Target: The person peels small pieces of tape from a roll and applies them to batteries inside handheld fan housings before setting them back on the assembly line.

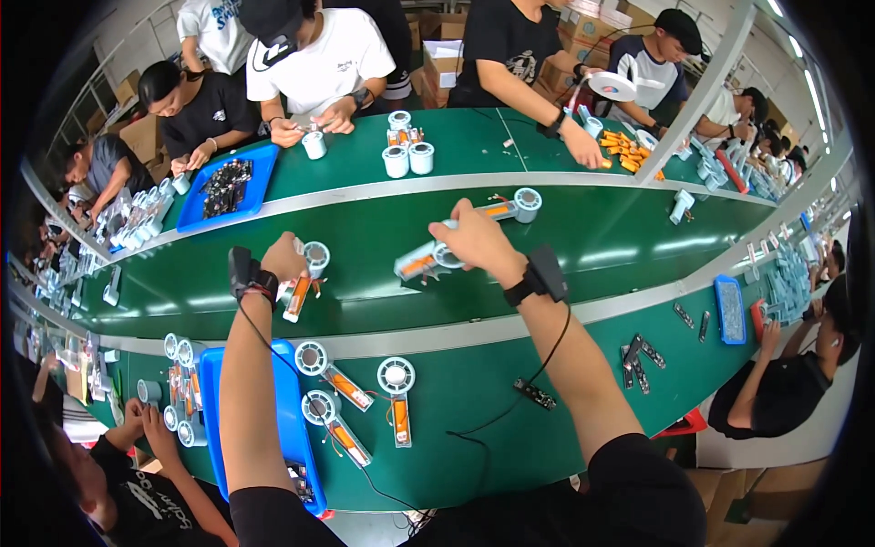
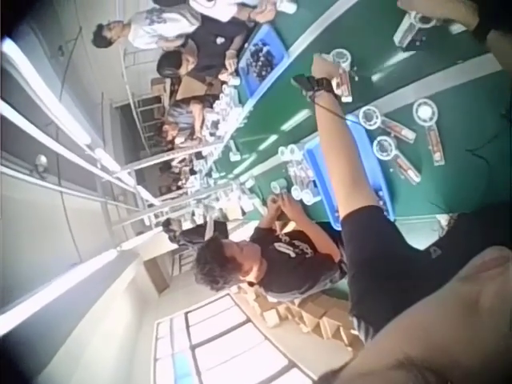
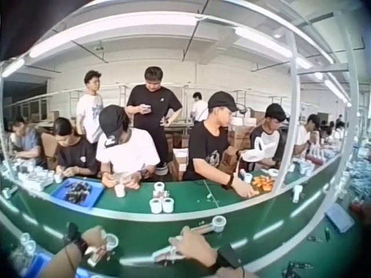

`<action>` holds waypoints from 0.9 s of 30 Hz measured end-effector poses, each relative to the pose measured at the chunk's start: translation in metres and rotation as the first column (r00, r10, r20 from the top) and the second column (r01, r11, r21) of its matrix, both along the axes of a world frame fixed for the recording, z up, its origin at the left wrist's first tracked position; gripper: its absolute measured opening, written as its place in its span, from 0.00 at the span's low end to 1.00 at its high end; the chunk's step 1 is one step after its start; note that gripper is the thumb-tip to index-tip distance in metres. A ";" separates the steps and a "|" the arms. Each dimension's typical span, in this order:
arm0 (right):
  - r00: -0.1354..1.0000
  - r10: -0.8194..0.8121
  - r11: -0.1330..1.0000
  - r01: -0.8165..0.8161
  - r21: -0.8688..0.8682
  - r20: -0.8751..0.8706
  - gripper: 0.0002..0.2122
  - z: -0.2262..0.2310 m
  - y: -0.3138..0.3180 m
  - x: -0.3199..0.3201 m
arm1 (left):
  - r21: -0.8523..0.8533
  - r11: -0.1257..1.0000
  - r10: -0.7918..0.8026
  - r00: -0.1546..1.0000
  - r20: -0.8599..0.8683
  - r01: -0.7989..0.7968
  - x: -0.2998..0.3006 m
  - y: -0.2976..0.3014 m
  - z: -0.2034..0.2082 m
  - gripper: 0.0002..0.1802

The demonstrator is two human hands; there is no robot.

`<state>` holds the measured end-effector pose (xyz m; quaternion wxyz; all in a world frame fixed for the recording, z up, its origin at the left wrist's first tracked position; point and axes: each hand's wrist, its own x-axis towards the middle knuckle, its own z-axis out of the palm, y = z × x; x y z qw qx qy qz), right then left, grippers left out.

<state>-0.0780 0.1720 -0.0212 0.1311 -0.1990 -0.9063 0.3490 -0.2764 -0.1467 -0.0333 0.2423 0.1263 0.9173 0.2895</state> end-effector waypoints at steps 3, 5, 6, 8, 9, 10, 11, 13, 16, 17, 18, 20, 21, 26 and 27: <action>0.935 -0.023 0.966 0.112 -0.234 0.354 0.25 0.020 0.007 0.006 | -0.263 0.961 -0.216 0.830 -0.515 0.087 -0.033 -0.048 -0.052 0.33; 0.928 -0.094 0.961 0.179 -0.212 0.360 0.25 0.011 0.035 0.012 | -0.287 0.955 -0.220 0.835 -0.505 0.078 -0.028 -0.039 -0.051 0.33; 0.920 -0.142 0.953 0.226 -0.199 0.364 0.25 0.006 0.043 0.014 | -0.321 0.946 -0.212 0.842 -0.496 0.049 -0.023 -0.039 -0.045 0.34; 0.912 -0.191 0.943 0.273 -0.188 0.364 0.25 -0.004 0.055 0.016 | -0.356 0.934 -0.206 0.847 -0.489 0.022 -0.015 -0.038 -0.031 0.34; 0.914 -0.185 0.949 0.261 -0.175 0.362 0.25 -0.006 0.052 0.015 | -0.332 0.942 -0.137 0.838 -0.529 -0.056 -0.009 -0.045 -0.023 0.36; 0.916 -0.175 0.955 0.247 -0.162 0.360 0.25 -0.007 0.048 0.014 | -0.305 0.943 -0.066 0.821 -0.567 -0.135 -0.004 -0.053 -0.013 0.38; 0.920 -0.158 0.962 0.225 -0.153 0.360 0.24 -0.010 0.039 0.012 | -0.279 0.935 0.007 0.798 -0.602 -0.219 0.004 -0.066 -0.001 0.40; 0.960 -0.234 0.971 0.222 0.093 0.155 0.21 -0.022 0.035 0.019 | -0.028 0.999 -0.040 0.623 -0.781 0.029 0.028 -0.058 0.024 0.48; 0.934 -0.021 0.984 0.082 0.156 -0.356 0.11 0.007 -0.002 0.061 | 0.527 0.831 -0.097 0.979 -0.180 0.179 0.125 0.001 0.099 0.57; 0.875 0.112 0.987 -0.153 -0.049 -0.471 0.11 0.025 -0.030 0.079 | 0.562 0.790 -0.202 0.969 -0.141 0.246 0.155 0.008 0.107 0.58; 0.775 0.197 0.890 -0.398 -0.221 -0.600 0.13 0.042 -0.060 0.095 | 0.592 0.782 -0.195 0.979 -0.066 0.196 0.185 0.014 0.116 0.57; 0.595 0.387 0.852 -0.522 0.027 -0.704 0.15 0.068 -0.099 0.124 | 0.624 0.770 -0.191 0.981 0.028 0.132 0.223 0.023 0.117 0.57; 0.598 0.384 0.854 -0.520 0.025 -0.703 0.15 0.076 -0.105 0.130 | 0.610 0.772 -0.199 0.979 -0.035 0.178 0.238 0.026 0.122 0.57; 0.518 0.507 0.818 -0.542 0.194 -0.689 0.15 0.074 -0.111 0.145 | 0.483 0.830 -0.193 0.956 -0.221 0.279 0.260 0.025 0.112 0.59; 0.535 0.485 0.822 -0.549 0.152 -0.691 0.15 0.072 -0.111 0.148 | 0.432 0.856 -0.186 0.949 -0.254 0.283 0.263 0.024 0.110 0.59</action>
